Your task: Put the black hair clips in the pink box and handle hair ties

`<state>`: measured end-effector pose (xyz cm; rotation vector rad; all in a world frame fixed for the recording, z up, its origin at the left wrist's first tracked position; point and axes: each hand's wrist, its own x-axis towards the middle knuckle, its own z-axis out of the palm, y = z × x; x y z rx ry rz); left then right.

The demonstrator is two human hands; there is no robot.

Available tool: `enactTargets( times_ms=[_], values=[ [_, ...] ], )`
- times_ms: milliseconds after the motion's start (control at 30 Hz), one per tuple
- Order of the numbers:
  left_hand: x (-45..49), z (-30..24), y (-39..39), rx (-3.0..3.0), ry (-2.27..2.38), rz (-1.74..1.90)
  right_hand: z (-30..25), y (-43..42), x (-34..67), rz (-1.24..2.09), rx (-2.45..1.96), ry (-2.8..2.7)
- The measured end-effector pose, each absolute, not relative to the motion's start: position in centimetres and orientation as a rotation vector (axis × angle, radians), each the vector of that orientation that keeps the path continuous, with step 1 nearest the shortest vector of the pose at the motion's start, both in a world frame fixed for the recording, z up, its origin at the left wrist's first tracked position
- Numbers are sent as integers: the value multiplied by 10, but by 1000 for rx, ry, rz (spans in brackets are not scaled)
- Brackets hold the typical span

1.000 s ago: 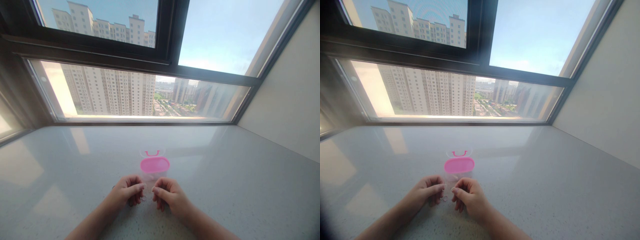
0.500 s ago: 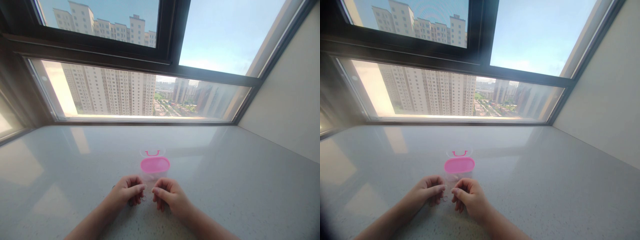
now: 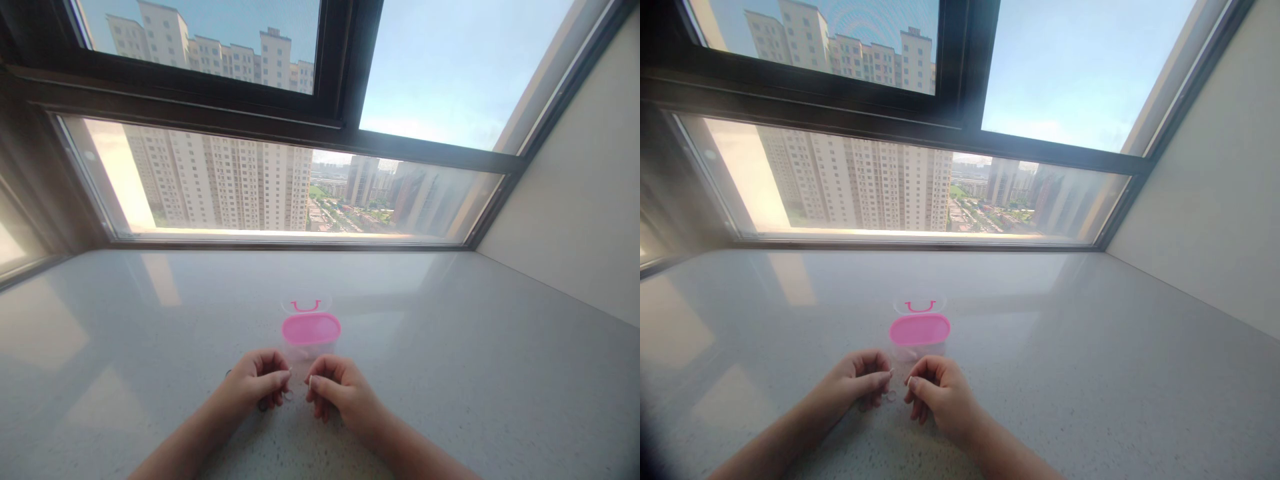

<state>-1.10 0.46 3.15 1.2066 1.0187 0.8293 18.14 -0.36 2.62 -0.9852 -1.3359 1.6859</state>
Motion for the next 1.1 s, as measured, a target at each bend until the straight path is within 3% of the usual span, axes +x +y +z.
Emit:
enactTargets(
  times_ms=[1100],
  values=[
    [-11, 35, 4, 1249, 1035, 815, 25, -4, 181, 1644, -1003, -1404]
  ],
)
